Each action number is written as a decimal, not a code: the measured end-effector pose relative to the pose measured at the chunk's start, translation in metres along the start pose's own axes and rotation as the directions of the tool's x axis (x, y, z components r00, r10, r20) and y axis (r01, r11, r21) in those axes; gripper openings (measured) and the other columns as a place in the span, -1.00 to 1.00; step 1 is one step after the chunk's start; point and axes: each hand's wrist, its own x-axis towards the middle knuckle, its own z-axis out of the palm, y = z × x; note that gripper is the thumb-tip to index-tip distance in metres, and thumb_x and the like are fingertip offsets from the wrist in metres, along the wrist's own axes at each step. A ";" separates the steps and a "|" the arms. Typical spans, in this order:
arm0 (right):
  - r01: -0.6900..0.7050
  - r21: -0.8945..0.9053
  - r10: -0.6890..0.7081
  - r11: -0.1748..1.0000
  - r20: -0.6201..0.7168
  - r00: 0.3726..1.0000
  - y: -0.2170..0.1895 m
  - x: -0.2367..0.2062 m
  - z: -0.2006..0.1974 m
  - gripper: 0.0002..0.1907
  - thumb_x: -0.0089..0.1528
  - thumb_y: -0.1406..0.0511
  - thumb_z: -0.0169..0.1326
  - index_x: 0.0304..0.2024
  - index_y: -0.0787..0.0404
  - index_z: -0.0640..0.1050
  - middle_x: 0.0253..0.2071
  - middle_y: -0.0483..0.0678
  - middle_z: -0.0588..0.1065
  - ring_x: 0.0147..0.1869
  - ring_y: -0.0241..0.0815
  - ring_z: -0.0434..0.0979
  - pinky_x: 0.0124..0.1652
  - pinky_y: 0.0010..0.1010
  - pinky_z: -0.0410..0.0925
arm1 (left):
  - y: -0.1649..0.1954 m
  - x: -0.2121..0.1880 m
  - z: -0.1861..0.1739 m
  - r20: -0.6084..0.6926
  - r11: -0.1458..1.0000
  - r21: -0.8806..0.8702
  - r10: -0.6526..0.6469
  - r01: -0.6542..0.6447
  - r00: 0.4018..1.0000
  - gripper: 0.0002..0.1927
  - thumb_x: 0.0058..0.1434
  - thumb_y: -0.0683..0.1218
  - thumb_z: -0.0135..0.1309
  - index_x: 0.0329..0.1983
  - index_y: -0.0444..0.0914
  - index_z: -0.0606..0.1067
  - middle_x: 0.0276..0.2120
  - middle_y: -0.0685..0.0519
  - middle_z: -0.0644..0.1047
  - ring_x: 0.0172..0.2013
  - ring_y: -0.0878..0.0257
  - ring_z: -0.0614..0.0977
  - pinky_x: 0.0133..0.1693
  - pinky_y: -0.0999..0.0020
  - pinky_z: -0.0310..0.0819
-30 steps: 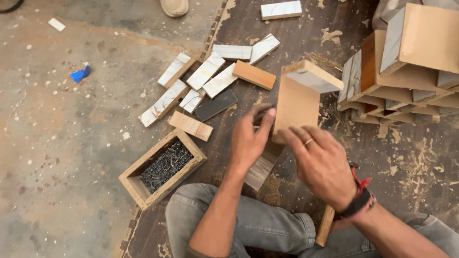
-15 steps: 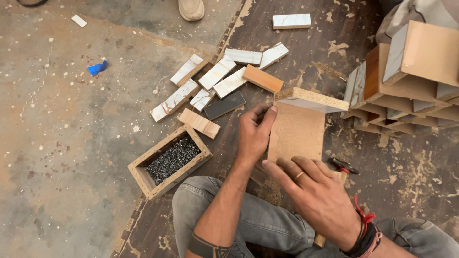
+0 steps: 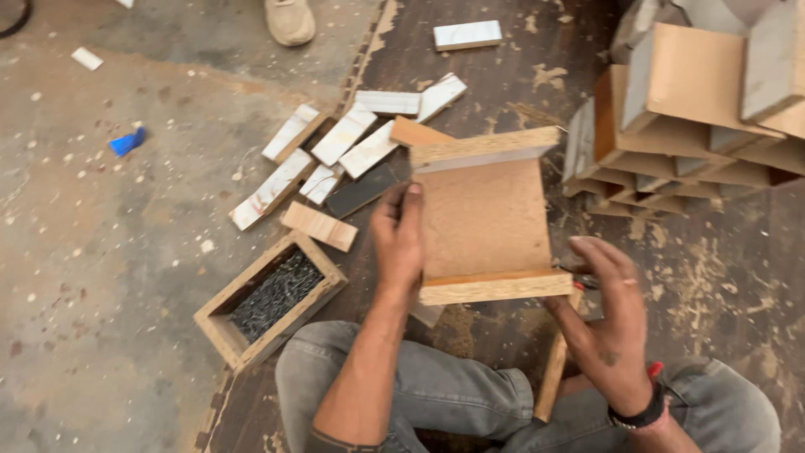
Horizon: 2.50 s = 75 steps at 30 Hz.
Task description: The person sits on the workshop floor assembling small wooden boxes. They pick nails from a wooden nail box, position wooden panels and strips against a box base, and hammer the nails in with a claw hammer, working on one box at a time and setting finished boxes aside.
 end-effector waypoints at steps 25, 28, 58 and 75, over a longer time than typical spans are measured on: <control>0.277 0.279 -0.275 0.920 -0.044 0.960 -0.006 -0.009 -0.020 -0.33 0.07 0.29 0.39 0.20 0.27 0.47 0.12 0.12 0.55 0.05 -0.10 0.66 0.01 -0.33 0.53 | -0.033 -0.034 0.034 0.246 0.783 -0.148 -0.563 0.604 0.789 -0.62 0.33 -0.01 0.07 0.08 -0.36 0.48 -0.15 -0.08 0.62 -0.19 0.21 0.65 -0.16 0.36 0.58; 0.271 0.302 -0.268 0.914 -0.050 0.962 -0.012 -0.007 -0.018 -0.33 0.07 0.27 0.39 0.20 0.26 0.47 0.11 0.12 0.55 0.04 -0.12 0.66 0.00 -0.34 0.54 | -0.034 -0.040 0.036 0.338 0.760 -0.204 -0.536 0.617 0.773 -0.59 0.34 -0.02 0.08 0.11 -0.40 0.45 -0.12 -0.12 0.61 -0.16 0.18 0.65 -0.13 0.34 0.58; -0.595 0.696 0.544 0.401 0.342 0.766 0.150 0.047 0.045 -0.45 0.25 0.03 0.06 0.19 0.13 0.32 0.11 0.00 0.46 0.17 -0.12 0.51 0.02 -0.13 0.47 | -0.009 -0.041 0.049 0.306 0.912 0.388 -0.262 0.131 0.915 -0.54 0.32 -0.07 0.00 0.27 -0.25 0.33 -0.06 -0.04 0.61 -0.28 0.21 0.65 -0.32 0.33 0.62; -0.210 -0.282 0.050 0.936 -0.483 0.874 0.182 0.173 -0.133 -0.50 0.25 0.19 0.35 0.10 0.35 0.51 -0.08 0.05 0.50 -0.06 -0.08 0.52 -0.07 -0.24 0.41 | 0.020 -0.051 0.067 0.351 0.595 0.775 -0.125 -0.213 0.928 -0.71 0.28 0.00 0.07 0.03 -0.17 0.54 -0.19 -0.03 0.67 -0.28 0.08 0.71 -0.20 0.16 0.54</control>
